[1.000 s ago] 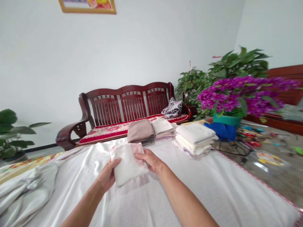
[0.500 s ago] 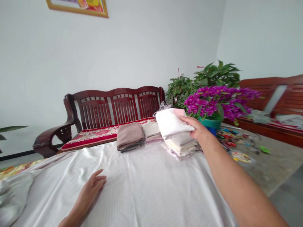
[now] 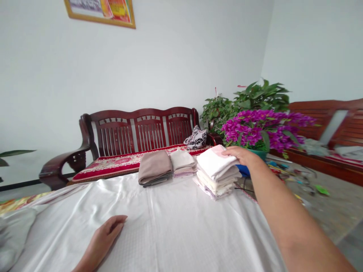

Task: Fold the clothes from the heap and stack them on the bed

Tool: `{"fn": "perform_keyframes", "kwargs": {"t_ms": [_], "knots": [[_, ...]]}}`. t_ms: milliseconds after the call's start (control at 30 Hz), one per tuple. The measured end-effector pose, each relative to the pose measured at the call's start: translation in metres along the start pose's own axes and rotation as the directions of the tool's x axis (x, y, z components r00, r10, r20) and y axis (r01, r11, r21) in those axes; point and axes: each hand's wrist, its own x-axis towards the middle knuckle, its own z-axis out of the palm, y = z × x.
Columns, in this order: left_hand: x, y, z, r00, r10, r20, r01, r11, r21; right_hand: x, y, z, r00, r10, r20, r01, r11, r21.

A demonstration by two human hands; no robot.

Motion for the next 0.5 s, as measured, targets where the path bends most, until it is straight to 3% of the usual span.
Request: {"fn": "perform_keyframes", "kwargs": {"t_ms": [167,300,400,467,500], "knots": [[-0.001,-0.001,0.0,1.0,0.019,0.01,-0.02,1.0,0.009,0.012,0.005,0.0,0.999,-0.048,-0.022,0.039,0.958,-0.285],[-0.001,0.003,0.0,0.999,0.021,0.025,-0.021,1.0,0.011,0.014,-0.007,0.0,0.976,-0.178,-0.124,0.062,0.777,-0.627],[0.0,0.005,0.0,0.999,0.012,0.04,-0.012,1.0,0.01,0.004,-0.012,0.015,0.949,-0.259,-0.178,0.051,0.685,-0.727],[0.0,0.007,0.0,0.999,0.012,0.045,-0.012,1.0,-0.003,-0.004,-0.006,0.033,0.924,-0.361,-0.123,0.137,0.617,-0.775],[0.0,0.007,0.0,0.999,0.014,0.045,-0.014,1.0,-0.013,-0.007,0.0,0.042,0.914,-0.399,-0.075,0.214,0.63,-0.746]]}}
